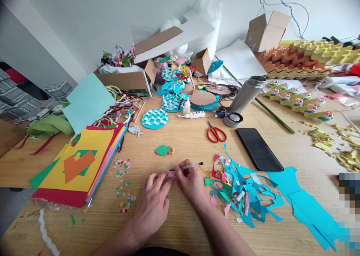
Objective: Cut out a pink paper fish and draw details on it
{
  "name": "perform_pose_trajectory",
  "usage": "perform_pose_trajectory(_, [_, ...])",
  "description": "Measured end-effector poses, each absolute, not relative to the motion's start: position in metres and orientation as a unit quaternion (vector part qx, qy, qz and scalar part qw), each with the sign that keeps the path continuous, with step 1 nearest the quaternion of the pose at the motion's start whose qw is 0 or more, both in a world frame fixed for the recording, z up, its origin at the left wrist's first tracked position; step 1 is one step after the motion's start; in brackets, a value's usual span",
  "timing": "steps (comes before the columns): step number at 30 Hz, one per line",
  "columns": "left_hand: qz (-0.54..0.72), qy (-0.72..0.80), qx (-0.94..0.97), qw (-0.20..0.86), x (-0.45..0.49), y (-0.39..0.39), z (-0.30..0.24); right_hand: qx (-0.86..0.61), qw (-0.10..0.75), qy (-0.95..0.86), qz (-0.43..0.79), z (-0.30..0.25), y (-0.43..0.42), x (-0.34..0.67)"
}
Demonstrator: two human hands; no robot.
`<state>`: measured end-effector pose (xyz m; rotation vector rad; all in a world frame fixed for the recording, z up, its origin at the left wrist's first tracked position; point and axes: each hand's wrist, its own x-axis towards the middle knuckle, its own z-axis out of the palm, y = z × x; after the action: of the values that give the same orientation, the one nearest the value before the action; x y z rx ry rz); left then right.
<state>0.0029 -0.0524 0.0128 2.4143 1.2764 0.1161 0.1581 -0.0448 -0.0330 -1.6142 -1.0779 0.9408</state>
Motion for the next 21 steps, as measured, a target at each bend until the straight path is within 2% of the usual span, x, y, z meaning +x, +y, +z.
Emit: perform_pose_trajectory(21, [0.033,0.457,0.865,0.205,0.0035,-0.0516,0.0154,-0.661,0.472,-0.437,0.386,-0.028,-0.0447,0.1573])
